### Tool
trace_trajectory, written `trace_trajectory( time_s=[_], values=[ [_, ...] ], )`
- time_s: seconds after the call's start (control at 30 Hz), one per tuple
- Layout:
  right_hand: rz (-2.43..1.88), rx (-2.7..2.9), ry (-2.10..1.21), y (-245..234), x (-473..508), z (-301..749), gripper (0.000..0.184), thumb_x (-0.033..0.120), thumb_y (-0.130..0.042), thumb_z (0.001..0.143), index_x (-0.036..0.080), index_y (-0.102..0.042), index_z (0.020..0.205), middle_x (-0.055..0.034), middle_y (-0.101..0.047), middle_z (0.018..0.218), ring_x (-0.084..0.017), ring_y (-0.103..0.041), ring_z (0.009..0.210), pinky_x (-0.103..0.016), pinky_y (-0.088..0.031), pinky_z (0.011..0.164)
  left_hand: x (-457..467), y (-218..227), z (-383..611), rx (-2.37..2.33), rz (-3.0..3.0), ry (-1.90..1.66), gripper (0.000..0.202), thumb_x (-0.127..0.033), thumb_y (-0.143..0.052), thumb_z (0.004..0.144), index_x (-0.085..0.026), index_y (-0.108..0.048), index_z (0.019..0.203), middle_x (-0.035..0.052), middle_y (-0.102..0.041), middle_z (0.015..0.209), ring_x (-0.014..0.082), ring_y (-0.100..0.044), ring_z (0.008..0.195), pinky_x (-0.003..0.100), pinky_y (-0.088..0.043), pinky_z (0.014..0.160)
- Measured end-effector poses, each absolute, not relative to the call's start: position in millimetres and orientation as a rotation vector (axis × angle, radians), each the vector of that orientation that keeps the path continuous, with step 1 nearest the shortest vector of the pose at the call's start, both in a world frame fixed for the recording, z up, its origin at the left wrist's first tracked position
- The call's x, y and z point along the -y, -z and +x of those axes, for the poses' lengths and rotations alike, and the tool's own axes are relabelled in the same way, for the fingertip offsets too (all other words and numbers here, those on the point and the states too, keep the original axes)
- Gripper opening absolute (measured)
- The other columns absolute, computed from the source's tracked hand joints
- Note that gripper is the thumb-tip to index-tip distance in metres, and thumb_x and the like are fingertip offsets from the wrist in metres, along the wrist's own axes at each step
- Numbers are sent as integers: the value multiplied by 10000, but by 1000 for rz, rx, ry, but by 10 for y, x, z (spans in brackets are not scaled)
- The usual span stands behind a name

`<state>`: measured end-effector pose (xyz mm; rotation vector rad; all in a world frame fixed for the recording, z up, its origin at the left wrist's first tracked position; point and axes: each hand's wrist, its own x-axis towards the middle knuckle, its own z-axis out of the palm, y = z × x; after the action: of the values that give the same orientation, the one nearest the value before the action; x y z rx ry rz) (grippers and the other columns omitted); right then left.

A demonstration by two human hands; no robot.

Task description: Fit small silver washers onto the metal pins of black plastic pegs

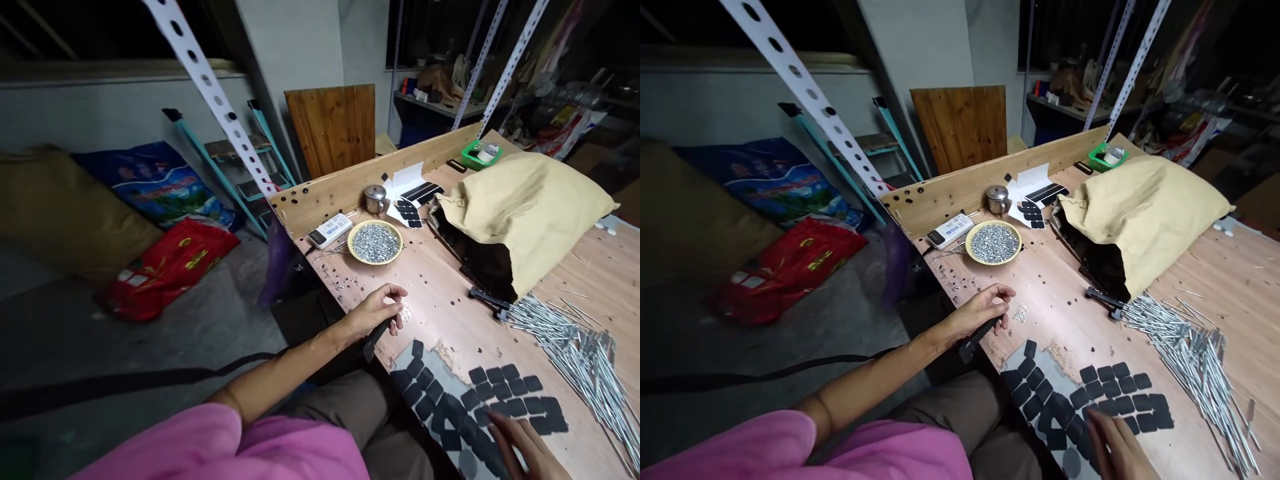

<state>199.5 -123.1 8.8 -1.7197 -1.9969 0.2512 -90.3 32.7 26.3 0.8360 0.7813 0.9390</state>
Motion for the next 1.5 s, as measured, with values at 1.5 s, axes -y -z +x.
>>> trace_trajectory(
  time_s=[1.5],
  values=[
    [-1557,765,-659,-231,500,887,333,416,-751,604,171,-579,750,-8,-666,680,-159,-649,612,-308,-540,616,105,-140,-305,-753,531,-671,521,-429,-841,408,-78,-639,736,-15,-567,591,55,-482,470,191,-241,402]
  ],
)
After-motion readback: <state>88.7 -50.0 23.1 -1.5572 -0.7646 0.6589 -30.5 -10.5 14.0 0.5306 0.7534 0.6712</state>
